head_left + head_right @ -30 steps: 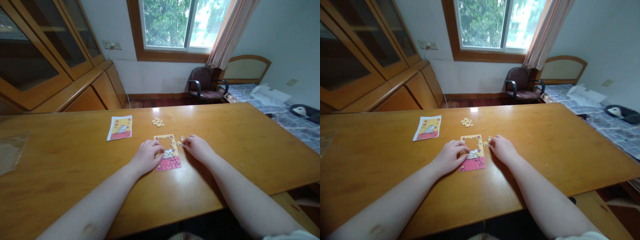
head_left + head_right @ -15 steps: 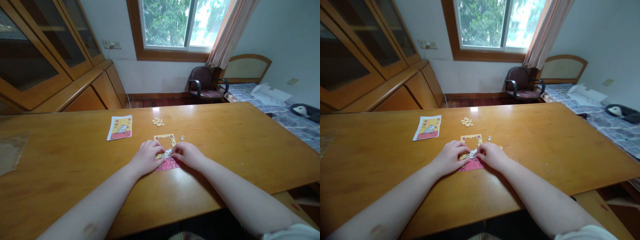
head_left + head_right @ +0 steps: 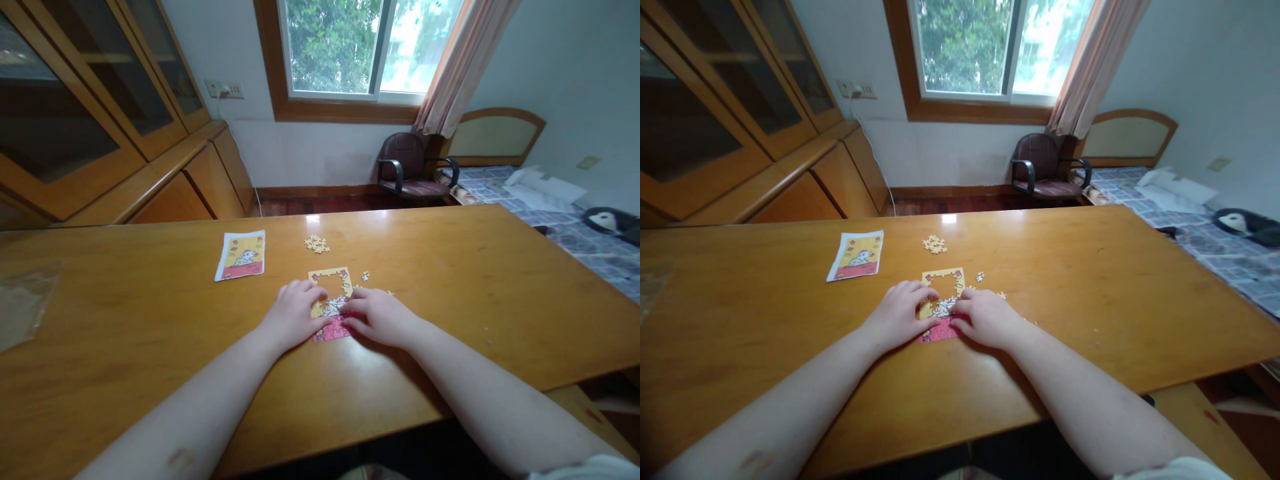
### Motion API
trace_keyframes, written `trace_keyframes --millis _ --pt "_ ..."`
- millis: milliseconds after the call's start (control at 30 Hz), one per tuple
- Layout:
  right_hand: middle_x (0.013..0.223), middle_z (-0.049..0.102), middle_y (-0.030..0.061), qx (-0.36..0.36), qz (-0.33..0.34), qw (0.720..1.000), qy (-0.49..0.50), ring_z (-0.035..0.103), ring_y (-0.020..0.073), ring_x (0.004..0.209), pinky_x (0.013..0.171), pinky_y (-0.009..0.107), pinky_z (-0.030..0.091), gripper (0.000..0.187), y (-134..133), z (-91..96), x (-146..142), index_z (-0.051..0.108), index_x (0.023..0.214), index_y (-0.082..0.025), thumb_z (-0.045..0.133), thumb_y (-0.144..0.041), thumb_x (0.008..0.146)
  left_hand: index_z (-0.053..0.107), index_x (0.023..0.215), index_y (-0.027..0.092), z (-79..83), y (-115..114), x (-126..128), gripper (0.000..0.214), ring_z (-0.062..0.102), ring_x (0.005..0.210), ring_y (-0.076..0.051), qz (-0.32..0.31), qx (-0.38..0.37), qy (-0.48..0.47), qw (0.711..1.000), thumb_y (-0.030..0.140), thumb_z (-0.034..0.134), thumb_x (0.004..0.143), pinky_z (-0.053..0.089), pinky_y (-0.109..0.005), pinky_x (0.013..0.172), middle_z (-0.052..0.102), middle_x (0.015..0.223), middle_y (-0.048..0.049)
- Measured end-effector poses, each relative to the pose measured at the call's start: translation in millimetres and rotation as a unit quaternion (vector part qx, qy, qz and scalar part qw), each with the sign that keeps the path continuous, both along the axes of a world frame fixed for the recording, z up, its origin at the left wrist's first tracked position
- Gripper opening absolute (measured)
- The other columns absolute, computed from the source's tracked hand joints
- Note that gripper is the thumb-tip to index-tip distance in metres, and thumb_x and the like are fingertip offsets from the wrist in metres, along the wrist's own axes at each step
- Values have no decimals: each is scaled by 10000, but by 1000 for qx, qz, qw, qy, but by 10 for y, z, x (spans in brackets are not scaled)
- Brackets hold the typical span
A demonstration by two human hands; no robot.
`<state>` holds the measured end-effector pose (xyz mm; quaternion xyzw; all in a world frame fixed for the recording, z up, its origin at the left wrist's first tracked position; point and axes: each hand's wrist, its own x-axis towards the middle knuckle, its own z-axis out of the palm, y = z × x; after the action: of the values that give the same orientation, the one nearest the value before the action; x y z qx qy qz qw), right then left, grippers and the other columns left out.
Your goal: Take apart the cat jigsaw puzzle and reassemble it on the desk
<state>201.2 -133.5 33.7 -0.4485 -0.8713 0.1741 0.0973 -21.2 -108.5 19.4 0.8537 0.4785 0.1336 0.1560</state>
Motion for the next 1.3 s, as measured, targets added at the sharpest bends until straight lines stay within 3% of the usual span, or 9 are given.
trace_keyframes --millis 533,1000,1300 --pt "1232 651 101 23 49 998 32 616 251 1092 959 390 460 393 77 -57 3 672 1178 -198 569 -460 904 714 1015 288 -22 17 0 304 552 1021 -267 -6 -5 6 1000 455 720 762 426 -431 909 634 1056 -53" --pt "1249 626 118 39 35 998 44 596 252 1105 973 415 452 361 77 -63 -26 668 1168 -198 561 -438 919 677 1057 268 -14 17 0 355 562 990 -253 -7 -2 -2 1000 466 719 765 437 -399 874 632 1032 -54" --pt "1329 544 136 37 19 999 15 540 288 1165 1004 465 421 478 50 -92 -30 630 1232 -208 561 -537 892 688 1080 285 -23 18 -8 347 563 995 -263 -17 -4 6 1000 448 716 774 439 -417 884 624 1034 -51"
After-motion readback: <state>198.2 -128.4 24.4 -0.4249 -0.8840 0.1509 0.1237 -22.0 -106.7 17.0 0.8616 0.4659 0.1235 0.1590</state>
